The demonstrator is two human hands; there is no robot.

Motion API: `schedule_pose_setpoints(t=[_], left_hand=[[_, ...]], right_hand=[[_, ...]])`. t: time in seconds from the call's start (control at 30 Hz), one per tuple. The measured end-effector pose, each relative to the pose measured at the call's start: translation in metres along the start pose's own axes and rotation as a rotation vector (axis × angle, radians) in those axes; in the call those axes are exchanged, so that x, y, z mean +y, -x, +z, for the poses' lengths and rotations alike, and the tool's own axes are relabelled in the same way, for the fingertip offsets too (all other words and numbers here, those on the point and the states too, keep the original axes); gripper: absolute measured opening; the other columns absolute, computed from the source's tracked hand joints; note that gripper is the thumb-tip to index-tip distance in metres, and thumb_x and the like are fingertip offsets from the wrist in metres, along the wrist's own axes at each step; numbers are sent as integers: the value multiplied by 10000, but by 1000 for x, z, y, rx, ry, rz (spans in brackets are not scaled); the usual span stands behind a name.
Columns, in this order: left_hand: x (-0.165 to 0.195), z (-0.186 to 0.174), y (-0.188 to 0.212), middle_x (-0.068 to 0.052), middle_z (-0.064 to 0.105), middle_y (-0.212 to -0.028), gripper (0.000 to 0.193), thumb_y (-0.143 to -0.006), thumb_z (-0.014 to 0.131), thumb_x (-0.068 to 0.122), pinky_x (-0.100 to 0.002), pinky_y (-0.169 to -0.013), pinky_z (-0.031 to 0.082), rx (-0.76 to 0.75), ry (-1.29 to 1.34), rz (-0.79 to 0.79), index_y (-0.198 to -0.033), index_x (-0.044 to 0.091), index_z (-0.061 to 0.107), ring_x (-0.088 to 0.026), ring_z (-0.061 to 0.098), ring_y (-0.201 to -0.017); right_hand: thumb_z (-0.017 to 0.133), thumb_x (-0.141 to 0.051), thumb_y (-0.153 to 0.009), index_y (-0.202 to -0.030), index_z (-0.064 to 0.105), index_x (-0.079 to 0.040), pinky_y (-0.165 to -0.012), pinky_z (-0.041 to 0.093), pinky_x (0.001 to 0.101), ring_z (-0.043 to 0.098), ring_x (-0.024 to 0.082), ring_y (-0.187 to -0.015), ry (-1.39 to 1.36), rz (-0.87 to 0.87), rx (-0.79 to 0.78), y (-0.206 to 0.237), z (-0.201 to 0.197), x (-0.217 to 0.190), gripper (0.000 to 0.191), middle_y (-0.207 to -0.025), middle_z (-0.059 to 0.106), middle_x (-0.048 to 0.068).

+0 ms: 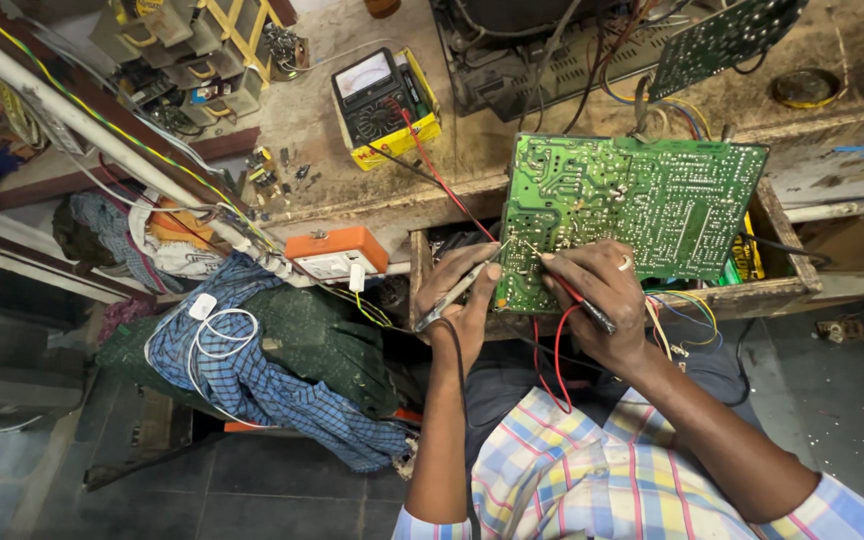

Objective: The person holds a green circuit board on their lap at a cluttered repair bench and probes its solder-side contacts with multimeter test leads, checking readings on the analog multimeter on the bench. They briefly use a soldering iron on the board and continue probing different points across the board.

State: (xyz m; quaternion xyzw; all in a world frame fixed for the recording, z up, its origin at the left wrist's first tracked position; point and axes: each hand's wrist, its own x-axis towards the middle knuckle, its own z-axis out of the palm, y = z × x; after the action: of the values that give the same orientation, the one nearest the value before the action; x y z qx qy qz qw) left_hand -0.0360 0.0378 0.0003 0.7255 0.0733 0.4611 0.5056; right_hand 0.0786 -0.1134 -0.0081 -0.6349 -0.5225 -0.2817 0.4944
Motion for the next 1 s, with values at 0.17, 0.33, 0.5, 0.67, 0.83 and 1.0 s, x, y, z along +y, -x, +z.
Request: schedule_pose_setpoints(t=[0.17,0.33,0.5,0.67,0.83,1.0], left_hand=[[0,1,0,-118,751,-1146,233,-956,754,148,-322,-987,556,-5,10,0,-1122,-15,739,-218,720,-1082],[0,1,1,-120,749,-1151,217,-960,748,121,-317,-987,555,-5,28,5,-1127,-17,736,-215,717,-1084],[1,1,1,-121,750,-1155,218,-956,754,126,-319,-985,556,2,39,-25,-1126,-10,740,-216,717,-1087],[2,0,1,-118,756,-1152,233,-966,752,152,-325,-1000,555,-3,18,-4,-1135,-8,742,-215,721,-1096],[4,0,0,-117,757,-1141,232,-963,752,160,-332,-979,562,-1,29,1,-1125,-6,747,-218,722,-1080],[6,0,-2,-115,764,-1126,219,-967,750,157,-336,-975,568,12,36,38,-1108,-10,751,-218,728,-1069]], right_hand=[[774,-24,-875,-1207,706,-45,-973,440,433,660,291,-991,2,8,-28,1,0,1,339,-1091,700,108],[759,-52,-892,-1232,702,-63,-994,424,444,662,289,-1012,19,-1,-48,2,0,1,345,-1113,703,102],[759,-57,-892,-1243,698,-66,-989,424,445,661,288,-1011,24,-8,-53,1,0,1,356,-1116,702,100],[759,-61,-890,-1250,695,-64,-984,421,444,659,286,-1002,27,-11,-65,0,0,1,365,-1110,700,98],[757,-63,-892,-1250,695,-69,-991,420,443,659,280,-1010,33,-10,-67,-1,0,0,364,-1114,698,93],[755,-66,-878,-1236,702,-80,-989,411,441,658,276,-1021,43,-4,-80,-2,1,-1,362,-1112,701,88]])
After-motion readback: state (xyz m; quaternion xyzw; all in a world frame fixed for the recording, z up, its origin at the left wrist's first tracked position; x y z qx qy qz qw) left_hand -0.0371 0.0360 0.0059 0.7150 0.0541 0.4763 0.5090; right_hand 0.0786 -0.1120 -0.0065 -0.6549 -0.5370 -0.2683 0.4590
